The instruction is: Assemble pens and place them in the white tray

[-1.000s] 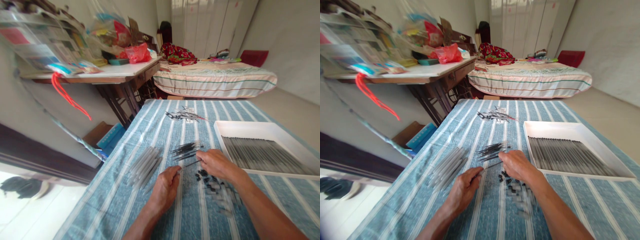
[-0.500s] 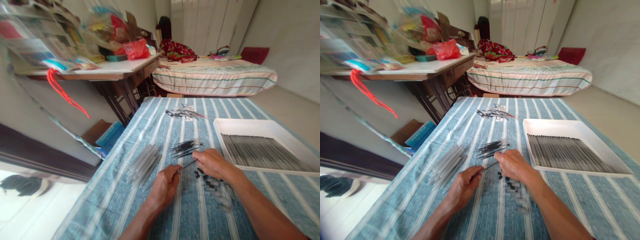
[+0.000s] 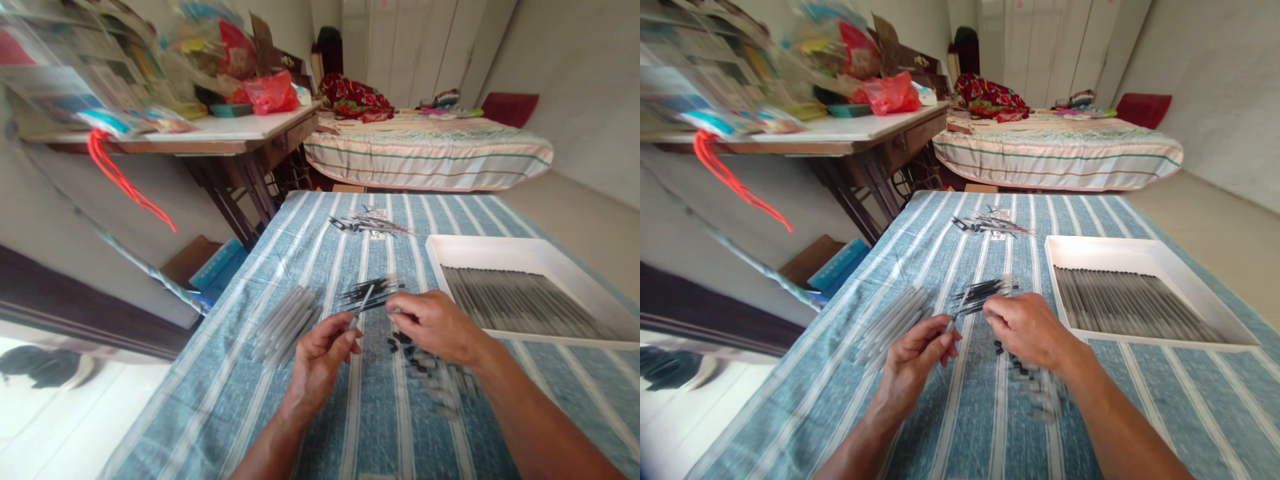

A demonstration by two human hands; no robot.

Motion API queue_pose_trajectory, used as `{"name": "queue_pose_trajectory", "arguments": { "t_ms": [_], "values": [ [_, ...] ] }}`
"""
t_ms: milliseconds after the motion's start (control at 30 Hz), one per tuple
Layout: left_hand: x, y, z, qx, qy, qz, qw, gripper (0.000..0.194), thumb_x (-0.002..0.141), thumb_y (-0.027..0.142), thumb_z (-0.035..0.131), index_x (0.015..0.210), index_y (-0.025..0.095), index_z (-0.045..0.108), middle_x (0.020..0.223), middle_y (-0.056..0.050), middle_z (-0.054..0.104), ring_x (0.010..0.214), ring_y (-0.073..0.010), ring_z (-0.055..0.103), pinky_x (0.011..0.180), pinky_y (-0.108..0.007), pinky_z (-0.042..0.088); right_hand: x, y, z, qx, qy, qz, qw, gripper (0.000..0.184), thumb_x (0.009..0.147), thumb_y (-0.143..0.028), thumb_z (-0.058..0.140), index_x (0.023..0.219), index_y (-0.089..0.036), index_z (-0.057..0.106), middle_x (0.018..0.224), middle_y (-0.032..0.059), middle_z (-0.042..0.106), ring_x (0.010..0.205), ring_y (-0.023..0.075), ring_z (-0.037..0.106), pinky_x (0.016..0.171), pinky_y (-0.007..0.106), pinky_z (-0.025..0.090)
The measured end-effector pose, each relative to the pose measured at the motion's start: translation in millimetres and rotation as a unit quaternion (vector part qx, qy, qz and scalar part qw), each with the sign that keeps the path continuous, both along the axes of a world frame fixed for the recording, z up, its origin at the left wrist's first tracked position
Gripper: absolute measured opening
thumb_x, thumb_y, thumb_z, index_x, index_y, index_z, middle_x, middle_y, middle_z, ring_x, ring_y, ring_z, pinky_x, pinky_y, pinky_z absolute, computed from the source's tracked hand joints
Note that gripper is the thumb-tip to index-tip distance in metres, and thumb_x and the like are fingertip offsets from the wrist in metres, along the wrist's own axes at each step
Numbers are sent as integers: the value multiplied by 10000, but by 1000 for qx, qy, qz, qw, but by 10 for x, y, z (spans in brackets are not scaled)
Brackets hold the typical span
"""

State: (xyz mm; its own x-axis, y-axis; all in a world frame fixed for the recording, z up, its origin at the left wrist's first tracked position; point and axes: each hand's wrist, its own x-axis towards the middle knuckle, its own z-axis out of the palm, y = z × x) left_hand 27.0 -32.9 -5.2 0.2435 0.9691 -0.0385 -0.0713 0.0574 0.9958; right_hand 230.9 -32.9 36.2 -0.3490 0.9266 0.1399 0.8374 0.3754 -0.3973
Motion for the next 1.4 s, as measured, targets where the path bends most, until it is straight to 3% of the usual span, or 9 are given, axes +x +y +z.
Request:
{"name": "queue_pose_trajectory", "arguments": {
  "t_ms": [133,400,500,600,700,833,900,1000,1400],
  "values": [
    [5,-15,57,8,-68,32,997,267,739,242,658,985,146,615,770,-40,674,605,-131,593,520,-235,446,38,71,-49,-105,-110,-25,988,143,794,-238,529,725,-196,646,656,27,658,655,171,599,563,237,304],
    [7,-6,42,-5,-47,8,999,251,737,247,662,962,140,630,758,-46,675,594,-126,593,502,-224,444,-81,121,-300,-136,-183,0,974,122,737,-195,555,685,-158,659,744,107,692,737,232,626,576,268,332],
    [-10,9,-4,-10,-27,-16,999,259,731,277,666,949,141,641,747,-42,674,584,-126,592,494,-224,446,-70,127,-299,-125,-86,-16,988,103,695,-136,539,658,-159,633,640,55,657,649,190,597,541,252,321],
    [-23,23,-62,-12,-11,-30,999,282,729,311,663,956,144,644,746,-42,673,570,-127,591,484,-224,446,-64,131,-281,-161,150,-32,975,75,708,-143,530,698,-160,602,533,-16,585,499,117,524,484,217,326],
    [-22,26,-75,-15,0,-31,999,309,721,333,663,961,139,646,731,-43,665,559,-128,585,471,-221,440,-105,118,-277,-223,397,-35,890,66,728,-219,579,754,-158,576,548,-26,604,412,86,495,426,196,347],
    [-9,3,-3,-20,3,-38,999,272,729,304,657,949,144,652,705,-28,647,568,-126,574,490,-223,439,-210,82,-299,-256,572,-19,779,154,743,-272,623,813,-158,547,636,17,674,434,107,573,413,197,391],
    [-4,-12,33,-20,4,-38,999,247,738,285,652,944,151,655,690,-20,637,578,-127,569,504,-224,437,-257,65,-316,-257,615,-7,745,175,754,-279,630,840,-158,537,657,25,686,462,120,602,426,205,418],
    [-5,-27,54,-16,9,-46,999,230,746,277,646,941,156,661,692,-21,639,591,-132,565,515,-227,434,-305,51,-344,-257,642,8,723,191,759,-281,643,862,-157,540,664,24,691,468,122,609,440,215,441],
    [-3,-23,72,-20,19,-66,997,216,756,274,630,932,151,657,739,-36,658,598,-130,556,526,-229,427,-373,39,-383,-267,638,4,723,201,733,-293,683,819,-144,578,609,14,682,418,107,585,417,210,460]
  ]
}}
